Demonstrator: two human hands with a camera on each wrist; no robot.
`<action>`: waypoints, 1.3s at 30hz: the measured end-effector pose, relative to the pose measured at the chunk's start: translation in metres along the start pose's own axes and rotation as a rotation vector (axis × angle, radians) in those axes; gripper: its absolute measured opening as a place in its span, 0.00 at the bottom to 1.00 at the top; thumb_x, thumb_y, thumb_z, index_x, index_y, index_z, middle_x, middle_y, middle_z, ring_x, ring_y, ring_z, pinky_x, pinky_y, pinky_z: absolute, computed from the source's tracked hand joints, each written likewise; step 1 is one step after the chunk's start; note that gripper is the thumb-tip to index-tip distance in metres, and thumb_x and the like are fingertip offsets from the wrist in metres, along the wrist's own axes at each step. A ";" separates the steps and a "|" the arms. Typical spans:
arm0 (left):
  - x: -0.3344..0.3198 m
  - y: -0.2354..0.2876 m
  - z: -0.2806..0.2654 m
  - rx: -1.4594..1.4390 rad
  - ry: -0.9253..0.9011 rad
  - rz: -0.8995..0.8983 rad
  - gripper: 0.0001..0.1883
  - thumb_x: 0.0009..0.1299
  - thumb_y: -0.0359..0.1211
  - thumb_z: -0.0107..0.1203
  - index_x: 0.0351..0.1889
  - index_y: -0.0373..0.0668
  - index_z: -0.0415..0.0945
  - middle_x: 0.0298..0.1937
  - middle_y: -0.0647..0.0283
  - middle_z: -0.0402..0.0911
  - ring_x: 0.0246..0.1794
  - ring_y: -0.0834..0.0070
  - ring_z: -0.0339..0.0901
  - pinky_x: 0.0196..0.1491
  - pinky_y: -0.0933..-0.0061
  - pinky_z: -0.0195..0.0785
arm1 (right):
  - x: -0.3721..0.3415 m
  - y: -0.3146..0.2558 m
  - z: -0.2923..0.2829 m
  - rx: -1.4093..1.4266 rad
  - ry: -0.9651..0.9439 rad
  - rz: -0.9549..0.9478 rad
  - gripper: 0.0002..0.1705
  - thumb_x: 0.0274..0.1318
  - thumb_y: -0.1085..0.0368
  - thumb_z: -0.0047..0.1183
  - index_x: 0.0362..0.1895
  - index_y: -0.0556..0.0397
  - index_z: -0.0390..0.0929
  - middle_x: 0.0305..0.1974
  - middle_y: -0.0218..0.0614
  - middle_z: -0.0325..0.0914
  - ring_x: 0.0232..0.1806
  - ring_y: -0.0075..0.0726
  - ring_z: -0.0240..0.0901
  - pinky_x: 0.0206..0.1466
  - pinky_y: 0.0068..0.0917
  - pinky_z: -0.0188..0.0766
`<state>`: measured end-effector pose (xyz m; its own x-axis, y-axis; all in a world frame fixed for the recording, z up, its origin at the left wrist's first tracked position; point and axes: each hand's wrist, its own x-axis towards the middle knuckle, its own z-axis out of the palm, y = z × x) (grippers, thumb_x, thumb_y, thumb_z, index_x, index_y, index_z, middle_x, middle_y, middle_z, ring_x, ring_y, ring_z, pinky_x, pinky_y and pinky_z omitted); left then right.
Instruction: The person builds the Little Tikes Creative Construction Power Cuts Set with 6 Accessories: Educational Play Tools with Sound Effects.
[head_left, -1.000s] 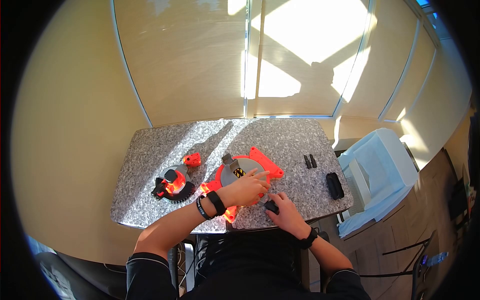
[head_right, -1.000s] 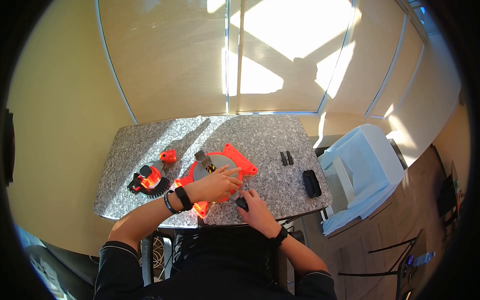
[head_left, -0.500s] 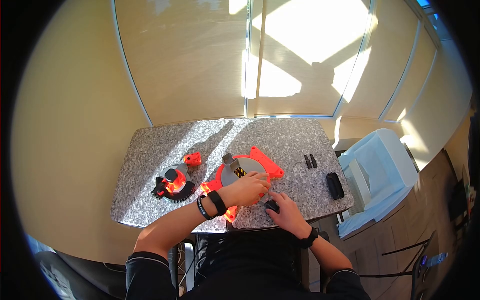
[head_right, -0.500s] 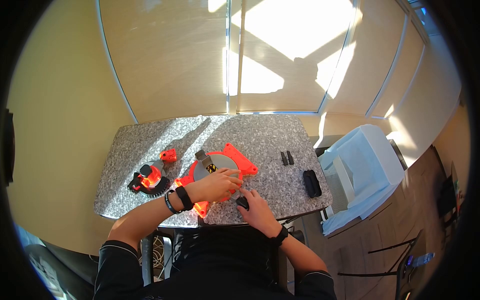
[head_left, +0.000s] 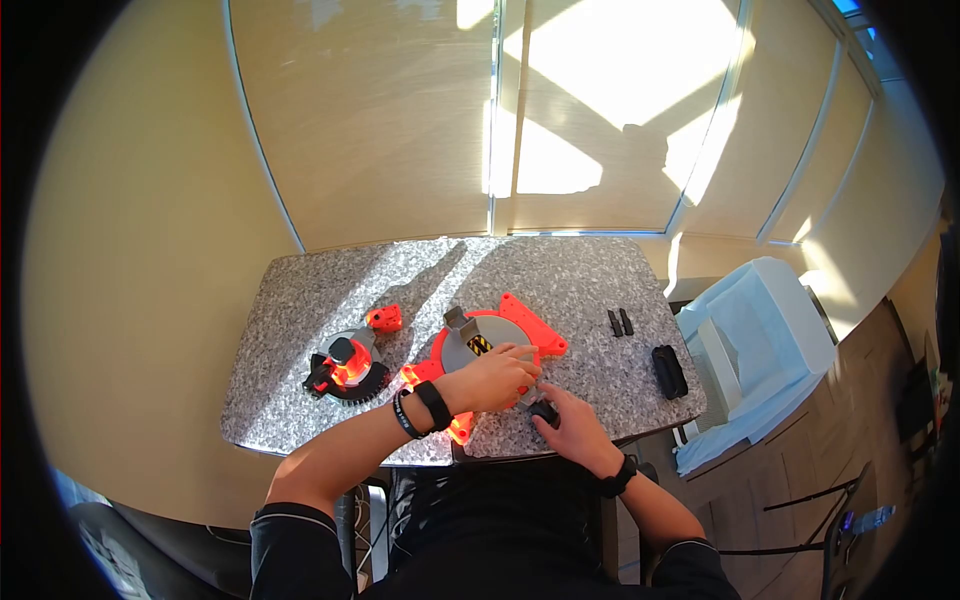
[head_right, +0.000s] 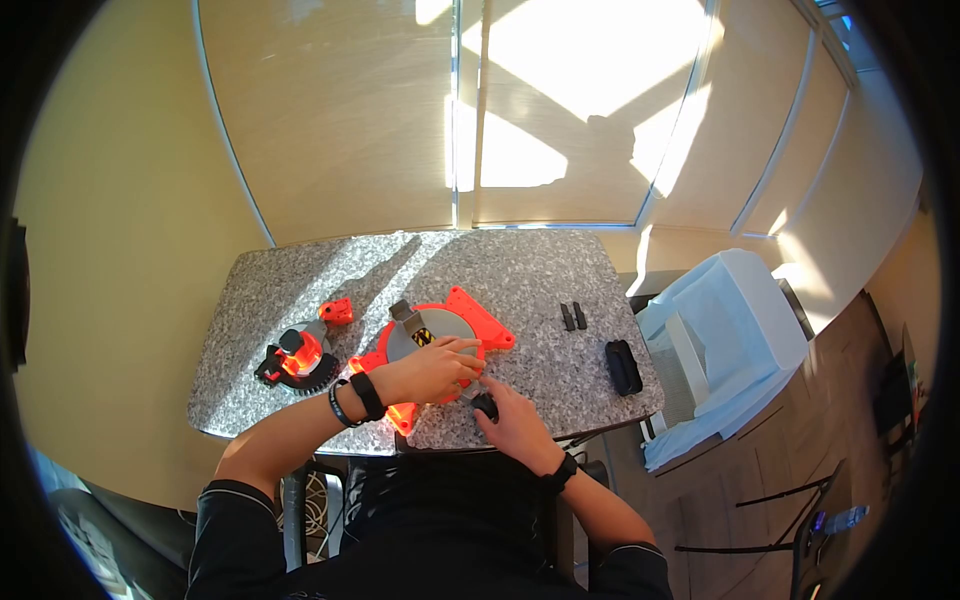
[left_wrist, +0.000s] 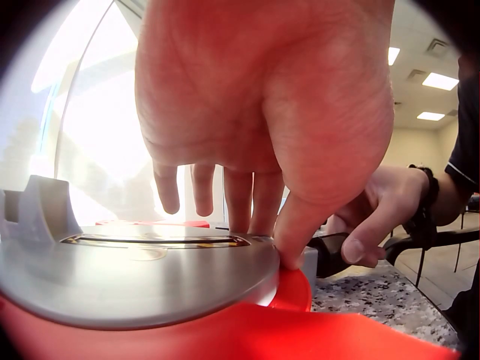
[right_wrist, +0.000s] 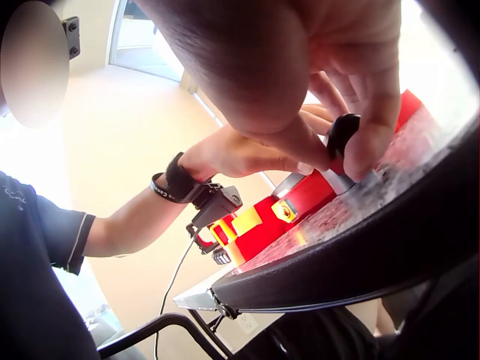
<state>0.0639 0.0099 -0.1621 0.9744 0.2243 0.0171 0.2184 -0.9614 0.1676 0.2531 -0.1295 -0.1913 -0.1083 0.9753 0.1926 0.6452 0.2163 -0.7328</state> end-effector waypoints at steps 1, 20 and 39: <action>0.000 0.000 0.000 -0.004 0.003 0.004 0.18 0.65 0.35 0.65 0.53 0.42 0.85 0.68 0.63 0.79 0.80 0.56 0.59 0.77 0.47 0.53 | 0.000 -0.002 0.000 -0.009 0.001 0.007 0.31 0.57 0.65 0.66 0.64 0.58 0.72 0.49 0.53 0.79 0.50 0.61 0.81 0.54 0.48 0.78; 0.000 0.001 -0.002 0.000 -0.004 -0.010 0.18 0.65 0.34 0.65 0.53 0.42 0.86 0.68 0.64 0.79 0.81 0.56 0.58 0.77 0.47 0.54 | 0.002 0.011 0.006 -0.020 0.037 -0.024 0.26 0.60 0.61 0.65 0.59 0.60 0.76 0.52 0.54 0.81 0.50 0.60 0.81 0.54 0.47 0.78; -0.007 0.000 -0.005 0.052 -0.009 0.014 0.37 0.47 0.35 0.79 0.59 0.47 0.80 0.70 0.68 0.76 0.80 0.59 0.58 0.78 0.43 0.54 | 0.006 -0.003 0.006 -0.136 0.045 -0.022 0.30 0.59 0.54 0.68 0.60 0.58 0.77 0.51 0.49 0.81 0.50 0.57 0.82 0.55 0.45 0.78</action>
<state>0.0572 0.0089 -0.1571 0.9776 0.2100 0.0100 0.2075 -0.9713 0.1163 0.2465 -0.1243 -0.1919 -0.0916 0.9668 0.2386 0.7397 0.2265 -0.6337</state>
